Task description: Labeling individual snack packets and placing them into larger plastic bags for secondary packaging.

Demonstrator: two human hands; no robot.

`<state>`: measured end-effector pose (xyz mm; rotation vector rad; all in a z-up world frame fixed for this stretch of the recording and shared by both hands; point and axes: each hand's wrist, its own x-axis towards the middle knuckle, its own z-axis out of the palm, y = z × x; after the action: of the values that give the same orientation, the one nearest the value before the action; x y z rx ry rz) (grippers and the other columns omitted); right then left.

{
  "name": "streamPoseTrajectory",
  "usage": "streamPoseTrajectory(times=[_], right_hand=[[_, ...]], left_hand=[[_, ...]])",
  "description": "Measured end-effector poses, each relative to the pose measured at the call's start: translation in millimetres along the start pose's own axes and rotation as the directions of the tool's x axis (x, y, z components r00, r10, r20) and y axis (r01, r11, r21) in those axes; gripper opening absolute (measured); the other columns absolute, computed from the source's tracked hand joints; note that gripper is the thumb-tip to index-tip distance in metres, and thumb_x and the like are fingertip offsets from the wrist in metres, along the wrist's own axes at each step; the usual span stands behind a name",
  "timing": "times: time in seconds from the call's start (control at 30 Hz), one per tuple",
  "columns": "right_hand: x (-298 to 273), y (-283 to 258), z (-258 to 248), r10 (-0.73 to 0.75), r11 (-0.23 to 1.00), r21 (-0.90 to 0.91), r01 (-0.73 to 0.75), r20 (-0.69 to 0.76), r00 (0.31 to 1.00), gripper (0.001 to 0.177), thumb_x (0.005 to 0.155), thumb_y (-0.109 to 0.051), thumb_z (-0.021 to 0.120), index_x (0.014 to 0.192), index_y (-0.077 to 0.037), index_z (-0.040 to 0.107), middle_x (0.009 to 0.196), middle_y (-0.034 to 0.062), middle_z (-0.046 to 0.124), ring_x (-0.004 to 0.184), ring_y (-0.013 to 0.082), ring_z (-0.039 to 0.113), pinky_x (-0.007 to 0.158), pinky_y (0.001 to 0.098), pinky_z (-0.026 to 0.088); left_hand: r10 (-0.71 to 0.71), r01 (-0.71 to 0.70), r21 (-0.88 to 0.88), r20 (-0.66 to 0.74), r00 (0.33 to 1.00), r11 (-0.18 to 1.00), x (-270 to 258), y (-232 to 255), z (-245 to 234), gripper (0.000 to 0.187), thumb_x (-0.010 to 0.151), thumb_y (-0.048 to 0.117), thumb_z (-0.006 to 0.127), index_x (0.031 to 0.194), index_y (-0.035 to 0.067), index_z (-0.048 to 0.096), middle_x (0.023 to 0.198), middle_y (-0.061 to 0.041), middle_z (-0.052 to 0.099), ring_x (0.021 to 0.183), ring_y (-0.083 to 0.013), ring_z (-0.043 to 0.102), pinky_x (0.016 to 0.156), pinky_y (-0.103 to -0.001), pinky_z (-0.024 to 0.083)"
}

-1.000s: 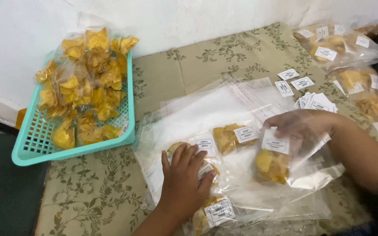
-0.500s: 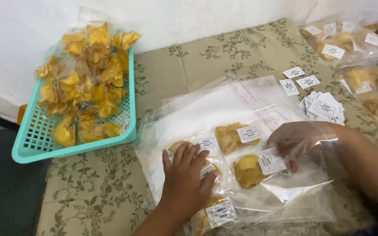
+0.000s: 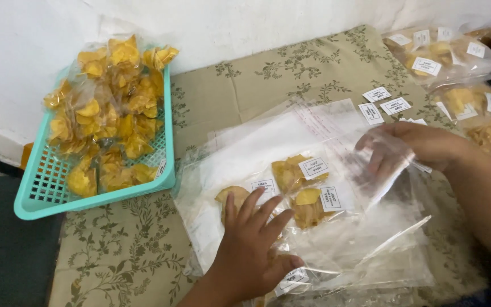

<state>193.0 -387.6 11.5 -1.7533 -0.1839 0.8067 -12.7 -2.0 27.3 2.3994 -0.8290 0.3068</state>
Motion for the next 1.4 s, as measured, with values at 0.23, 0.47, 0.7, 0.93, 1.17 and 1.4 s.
streamPoseTrajectory(times=[0.23, 0.47, 0.7, 0.93, 1.17, 1.4], right_hand=[[-25.1, -21.5, -35.3, -0.139, 0.988, -0.086, 0.127, -0.845, 0.516, 0.017, 0.114, -0.016, 0.065, 0.107, -0.001, 0.069, 0.085, 0.0169, 0.070, 0.068, 0.0246, 0.070, 0.068, 0.0348, 0.063], [-8.3, -21.4, -27.0, -0.242, 0.961, -0.276, -0.033, -0.889, 0.388, 0.016, 0.112, -0.013, 0.068, 0.101, -0.002, 0.074, 0.085, 0.0124, 0.072, 0.070, 0.0178, 0.068, 0.066, 0.0329, 0.058], [53.1, -50.1, -32.3, -0.230, 0.972, -0.185, 0.146, -0.882, 0.412, 0.011, 0.103, -0.006, 0.068, 0.095, 0.001, 0.072, 0.078, 0.0120, 0.070, 0.063, 0.0179, 0.067, 0.054, 0.0291, 0.056], [78.2, -88.7, -30.7, -0.216, 0.959, -0.268, -0.097, -0.904, 0.369, 0.035, 0.092, 0.001, 0.048, 0.067, -0.015, 0.028, 0.063, 0.0031, 0.030, 0.057, 0.0181, 0.029, 0.051, 0.0387, 0.022], [91.9, -100.3, -49.3, -0.319, 0.914, -0.391, -0.110, -0.859, 0.400, 0.019, 0.093, -0.004, 0.057, 0.074, -0.003, 0.055, 0.065, 0.0097, 0.055, 0.057, 0.0218, 0.055, 0.051, 0.0373, 0.044], [48.2, -134.3, -59.5, 0.457, 0.546, 0.655, 0.522, -0.756, 0.469, 0.022, 0.089, -0.012, 0.049, 0.071, -0.012, 0.062, 0.064, -0.0008, 0.064, 0.057, 0.0128, 0.056, 0.075, 0.0281, 0.059]], left_hand=[[0.082, -0.097, 0.042, 0.271, 0.959, 0.994, -1.0, 3.0, 3.1, 0.093, 0.089, 0.080, 0.035, 0.150, 0.012, 0.052, 0.149, -0.021, 0.053, 0.145, -0.0480, 0.032, 0.109, -0.082, -0.003], [0.110, -0.135, 0.111, 0.203, 0.973, 0.985, 0.3, 0.9, 9.0, 0.082, 0.094, 0.073, 0.038, 0.146, 0.010, 0.054, 0.149, -0.020, 0.051, 0.141, -0.0477, 0.036, 0.108, -0.081, 0.007], [0.199, -0.248, -0.493, -0.150, 0.968, 0.834, 43.7, 82.9, 16.9, 0.012, 0.099, 0.016, 0.068, 0.097, 0.006, 0.073, 0.089, -0.009, 0.076, 0.078, -0.0288, 0.073, 0.082, -0.048, 0.052], [0.005, -0.066, -0.578, -0.107, 0.994, 0.813, 123.4, 192.0, 62.6, 0.073, 0.088, 0.053, 0.035, 0.133, -0.001, 0.058, 0.126, -0.024, 0.067, 0.125, -0.0441, 0.063, 0.115, -0.053, 0.043], [0.011, 0.272, -0.657, 0.392, 0.920, 0.703, 114.2, 206.6, 44.3, 0.056, 0.081, 0.044, 0.049, 0.121, 0.012, 0.071, 0.122, -0.015, 0.080, 0.119, -0.0323, 0.075, 0.099, -0.040, 0.054], [0.232, 0.362, -0.872, 0.447, 0.864, 0.331, 61.5, 155.0, 64.6, 0.039, 0.105, 0.031, 0.067, 0.142, 0.018, 0.069, 0.133, -0.003, 0.073, 0.123, -0.0085, 0.065, 0.122, -0.025, 0.047]])
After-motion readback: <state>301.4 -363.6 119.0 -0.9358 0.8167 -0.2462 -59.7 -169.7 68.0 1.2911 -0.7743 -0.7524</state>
